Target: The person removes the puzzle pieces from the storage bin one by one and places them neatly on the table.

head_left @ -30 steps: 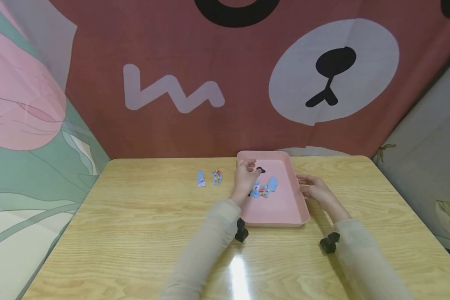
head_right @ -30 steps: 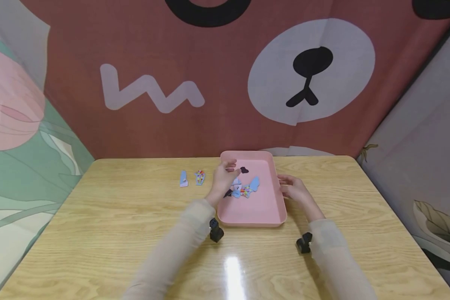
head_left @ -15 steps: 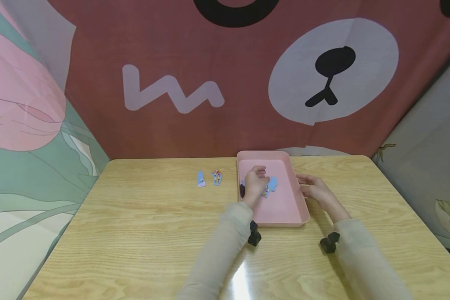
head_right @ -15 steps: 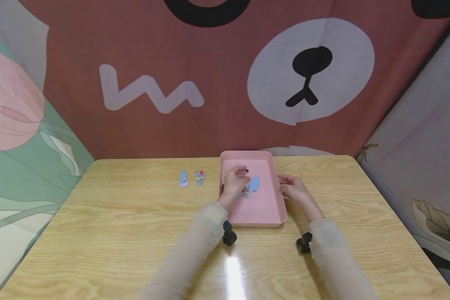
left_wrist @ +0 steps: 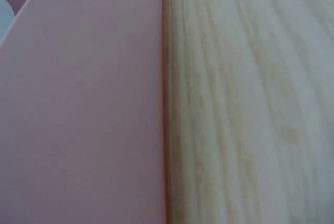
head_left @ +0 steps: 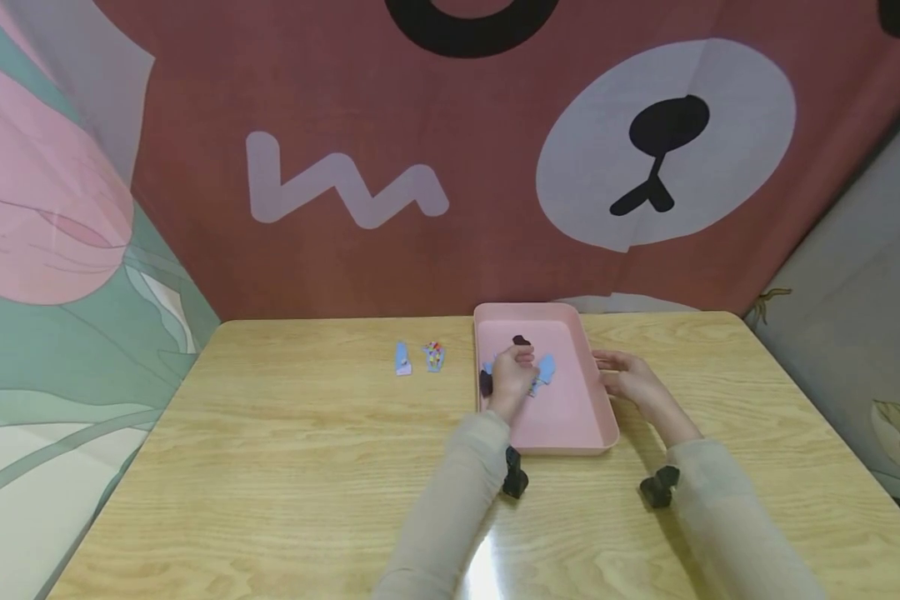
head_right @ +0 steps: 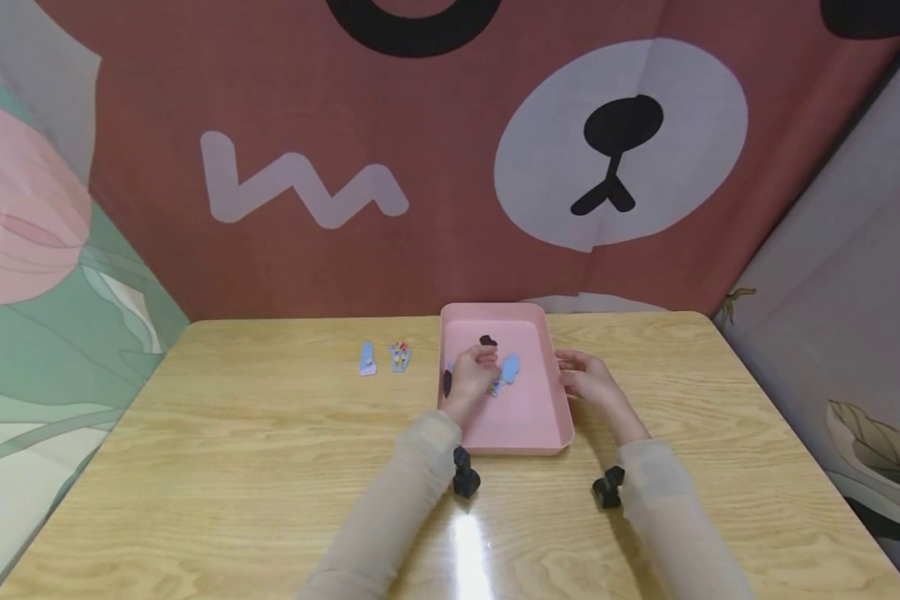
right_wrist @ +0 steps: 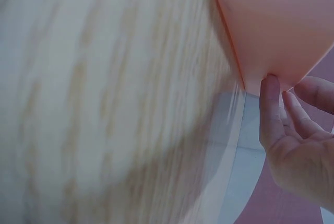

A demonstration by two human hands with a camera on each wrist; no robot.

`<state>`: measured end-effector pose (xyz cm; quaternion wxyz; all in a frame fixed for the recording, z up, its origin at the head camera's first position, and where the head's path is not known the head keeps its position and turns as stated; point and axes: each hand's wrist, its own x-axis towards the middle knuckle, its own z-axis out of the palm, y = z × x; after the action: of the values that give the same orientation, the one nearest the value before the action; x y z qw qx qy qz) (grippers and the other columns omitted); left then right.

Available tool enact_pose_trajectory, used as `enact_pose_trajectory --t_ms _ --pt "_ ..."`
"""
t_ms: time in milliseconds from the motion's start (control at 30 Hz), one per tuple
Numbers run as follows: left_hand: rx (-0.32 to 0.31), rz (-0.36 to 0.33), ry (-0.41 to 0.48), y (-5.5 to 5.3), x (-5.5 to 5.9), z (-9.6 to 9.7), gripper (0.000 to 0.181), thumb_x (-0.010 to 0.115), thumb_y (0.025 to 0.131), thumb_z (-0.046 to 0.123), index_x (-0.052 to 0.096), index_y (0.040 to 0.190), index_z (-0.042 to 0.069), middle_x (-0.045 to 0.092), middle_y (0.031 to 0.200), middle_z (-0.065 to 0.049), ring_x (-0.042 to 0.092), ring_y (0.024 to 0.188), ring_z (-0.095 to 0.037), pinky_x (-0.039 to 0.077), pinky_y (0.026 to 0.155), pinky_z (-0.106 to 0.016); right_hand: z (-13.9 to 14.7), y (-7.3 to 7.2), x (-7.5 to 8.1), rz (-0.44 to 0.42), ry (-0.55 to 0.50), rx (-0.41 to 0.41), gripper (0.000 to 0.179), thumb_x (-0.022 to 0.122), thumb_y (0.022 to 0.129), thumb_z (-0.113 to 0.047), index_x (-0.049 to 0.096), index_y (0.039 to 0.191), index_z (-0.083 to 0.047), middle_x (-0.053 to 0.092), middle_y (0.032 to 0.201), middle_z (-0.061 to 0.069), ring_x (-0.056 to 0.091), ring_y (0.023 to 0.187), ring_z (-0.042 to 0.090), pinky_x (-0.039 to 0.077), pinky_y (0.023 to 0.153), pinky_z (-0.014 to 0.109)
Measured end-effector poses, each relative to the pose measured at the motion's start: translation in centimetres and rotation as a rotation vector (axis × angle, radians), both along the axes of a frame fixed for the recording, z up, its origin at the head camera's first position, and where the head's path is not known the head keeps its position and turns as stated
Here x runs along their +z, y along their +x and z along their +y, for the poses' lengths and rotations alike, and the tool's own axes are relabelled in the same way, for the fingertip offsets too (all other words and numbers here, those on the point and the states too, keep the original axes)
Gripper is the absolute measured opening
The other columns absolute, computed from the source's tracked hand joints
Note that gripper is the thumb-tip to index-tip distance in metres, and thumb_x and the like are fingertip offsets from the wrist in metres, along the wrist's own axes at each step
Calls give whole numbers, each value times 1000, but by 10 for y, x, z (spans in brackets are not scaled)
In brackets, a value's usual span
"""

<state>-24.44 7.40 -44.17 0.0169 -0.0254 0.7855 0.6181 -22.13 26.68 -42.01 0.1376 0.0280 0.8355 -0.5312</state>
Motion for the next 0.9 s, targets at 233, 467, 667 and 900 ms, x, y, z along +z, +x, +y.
enact_pose_trajectory --t_ms 233,467,667,900 --pt "-17 -25 -31 -3 -6 2 38 66 78 -9 65 115 2 68 110 -11 64 101 -20 55 86 -24 0 0 -1 1 -14 2 56 46 96 -5 25 146 8 34 145 33 58 106 11 52 86 20" --pt "-60 29 -123 -2 -10 1 38 69 78 -5 65 115 1 69 106 -12 65 99 -21 55 86 -24 0 0 0 12 -19 10 57 46 96 -5 25 146 8 34 144 34 58 107 13 52 84 19" --pt "-92 80 -200 -2 -14 3 37 71 78 -1 65 114 -1 69 106 -13 65 99 -23 55 86 -27 0 -1 1 17 -29 13 57 47 96 -7 25 146 9 34 144 34 58 99 3 51 80 17" --pt "-105 71 -258 -3 -17 5 37 74 78 5 65 114 1 69 105 -11 65 97 -21 55 85 -27 1 -1 -1 11 -30 4 57 47 96 -7 26 146 8 34 144 34 57 96 1 51 80 16"
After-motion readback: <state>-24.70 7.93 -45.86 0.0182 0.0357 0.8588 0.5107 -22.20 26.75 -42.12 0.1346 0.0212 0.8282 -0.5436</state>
